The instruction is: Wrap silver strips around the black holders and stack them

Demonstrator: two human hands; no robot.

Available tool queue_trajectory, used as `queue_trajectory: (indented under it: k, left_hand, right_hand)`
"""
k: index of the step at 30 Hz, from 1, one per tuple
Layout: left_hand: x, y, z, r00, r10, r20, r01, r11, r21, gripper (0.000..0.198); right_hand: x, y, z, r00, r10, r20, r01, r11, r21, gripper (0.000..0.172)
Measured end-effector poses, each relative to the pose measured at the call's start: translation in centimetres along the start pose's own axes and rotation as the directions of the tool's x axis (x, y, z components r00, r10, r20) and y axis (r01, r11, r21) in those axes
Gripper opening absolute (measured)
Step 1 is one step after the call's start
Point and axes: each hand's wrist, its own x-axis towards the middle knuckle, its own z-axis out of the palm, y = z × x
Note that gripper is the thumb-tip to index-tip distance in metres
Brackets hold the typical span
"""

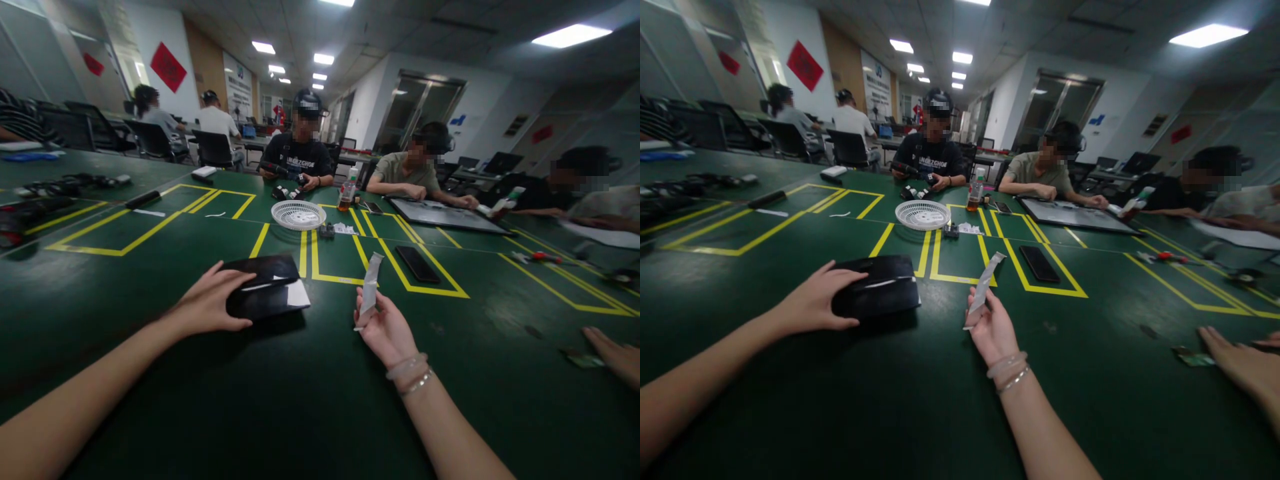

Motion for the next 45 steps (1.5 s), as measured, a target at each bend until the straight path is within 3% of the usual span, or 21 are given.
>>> queue_trajectory:
  k: [3,5,11,15,18,21,24,26,28,30,35,41,45]
  left_hand:
    - [0.2,3.9,0.6,0.987,0.157,0.037,-0.152,0.983,-0.098,0.084]
    - [0.1,5.4,0.9,0.975,0.213,0.059,-0.203,0.969,-0.138,0.086]
    - [-0.1,5.9,1.7,0.967,0.234,0.104,-0.215,0.963,-0.164,0.09]
    - [0.1,5.8,1.7,0.963,0.247,0.108,-0.236,0.966,-0.108,0.096]
    - [0.0,5.9,1.2,0.963,0.268,0.027,-0.267,0.963,-0.043,0.085]
    - [-0.5,5.8,0.8,0.935,0.333,-0.119,-0.334,0.942,0.014,0.059]
    - [-1.5,5.7,0.7,0.852,0.448,-0.27,-0.439,0.893,0.097,0.036]
    - [-2.0,5.7,0.7,0.795,0.511,-0.326,-0.49,0.859,0.151,0.03]
    - [-2.1,5.8,0.8,0.788,0.53,-0.313,-0.505,0.848,0.164,0.031]
    - [-1.7,6.0,1.1,0.819,0.517,-0.25,-0.499,0.856,0.136,0.03]
    - [-0.4,6.4,1.8,0.893,0.447,-0.048,-0.445,0.894,0.053,0.03]
    - [-0.2,6.0,2.2,0.954,0.286,0.095,-0.29,0.956,0.042,0.09]
    - [-0.1,5.7,2.1,0.957,0.267,0.117,-0.265,0.964,-0.027,0.098]
  right_hand:
    - [0.0,0.0,-0.1,1.0,-0.006,0.016,0.006,1.0,0.0,0.015]
    - [0.0,0.1,0.0,0.998,-0.049,0.029,0.05,0.999,-0.016,0.016]
    - [-0.3,0.8,0.2,0.963,-0.245,0.113,0.26,0.956,-0.135,0.028]
    - [-0.7,1.4,0.2,0.888,-0.402,0.223,0.455,0.837,-0.303,0.044]
    - [-1.0,1.8,0.1,0.79,-0.483,0.378,0.613,0.631,-0.475,0.047]
    - [-1.6,2.0,0.0,0.648,-0.466,0.603,0.754,0.283,-0.593,0.038]
    - [-2.4,2.3,0.1,0.504,-0.271,0.82,0.801,-0.208,-0.561,0.041]
    - [-2.9,2.7,0.1,0.484,-0.075,0.872,0.765,-0.449,-0.463,0.051]
    - [-3.2,3.2,0.1,0.493,0.097,0.864,0.745,-0.559,-0.363,0.051]
    - [-3.4,3.6,0.1,0.511,0.185,0.839,0.732,-0.606,-0.312,0.041]
    - [-3.6,4.0,0.1,0.52,0.184,0.834,0.7,-0.65,-0.294,0.033]
    - [-3.5,3.9,0.2,0.507,0.163,0.846,0.701,-0.649,-0.294,0.034]
    - [-3.4,3.7,0.2,0.492,0.093,0.866,0.69,-0.649,-0.322,0.038]
